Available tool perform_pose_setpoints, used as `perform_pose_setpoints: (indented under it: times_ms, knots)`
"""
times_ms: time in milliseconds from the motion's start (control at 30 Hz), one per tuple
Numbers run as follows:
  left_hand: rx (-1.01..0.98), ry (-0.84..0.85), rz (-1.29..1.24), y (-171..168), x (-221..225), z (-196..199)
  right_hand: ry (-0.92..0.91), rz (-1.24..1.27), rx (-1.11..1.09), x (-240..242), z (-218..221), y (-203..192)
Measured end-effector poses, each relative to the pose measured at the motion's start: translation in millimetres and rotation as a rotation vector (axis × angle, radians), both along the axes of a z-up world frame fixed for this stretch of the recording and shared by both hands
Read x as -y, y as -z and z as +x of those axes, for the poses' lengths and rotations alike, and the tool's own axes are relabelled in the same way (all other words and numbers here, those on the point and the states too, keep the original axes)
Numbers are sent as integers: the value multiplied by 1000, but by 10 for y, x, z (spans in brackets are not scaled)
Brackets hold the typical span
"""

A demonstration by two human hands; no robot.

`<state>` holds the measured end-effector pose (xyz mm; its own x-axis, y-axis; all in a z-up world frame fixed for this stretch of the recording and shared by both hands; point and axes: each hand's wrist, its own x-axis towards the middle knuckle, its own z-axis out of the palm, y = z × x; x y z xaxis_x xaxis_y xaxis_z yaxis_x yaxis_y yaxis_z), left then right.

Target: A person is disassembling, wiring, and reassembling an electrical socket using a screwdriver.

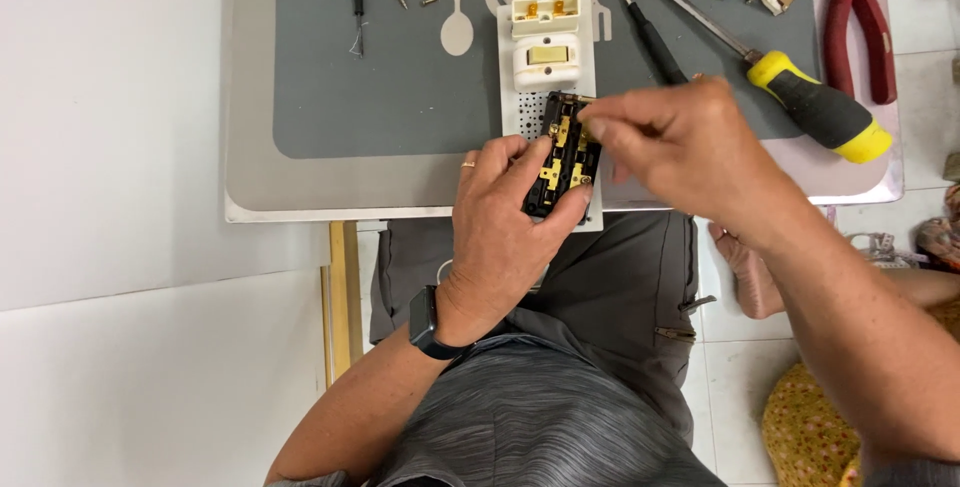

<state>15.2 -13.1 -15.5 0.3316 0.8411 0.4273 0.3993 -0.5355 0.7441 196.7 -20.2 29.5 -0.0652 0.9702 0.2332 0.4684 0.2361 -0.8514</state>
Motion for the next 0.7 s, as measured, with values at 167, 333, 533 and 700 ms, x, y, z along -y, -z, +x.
perform_pose_setpoints:
  times_ms: [167,333,533,700]
  knots:
    - [21,-7,42,19,-18,11,-39,134,129,48,-117,73]
    - [15,-19,52,22,-25,26,35,113,147,172,-173,153]
    - [11,-8,98,-3,-29,44,73,189,191,247,-193,279]
    - [-1,-18,147,20,-56,39,65,224,110,242,-190,338]
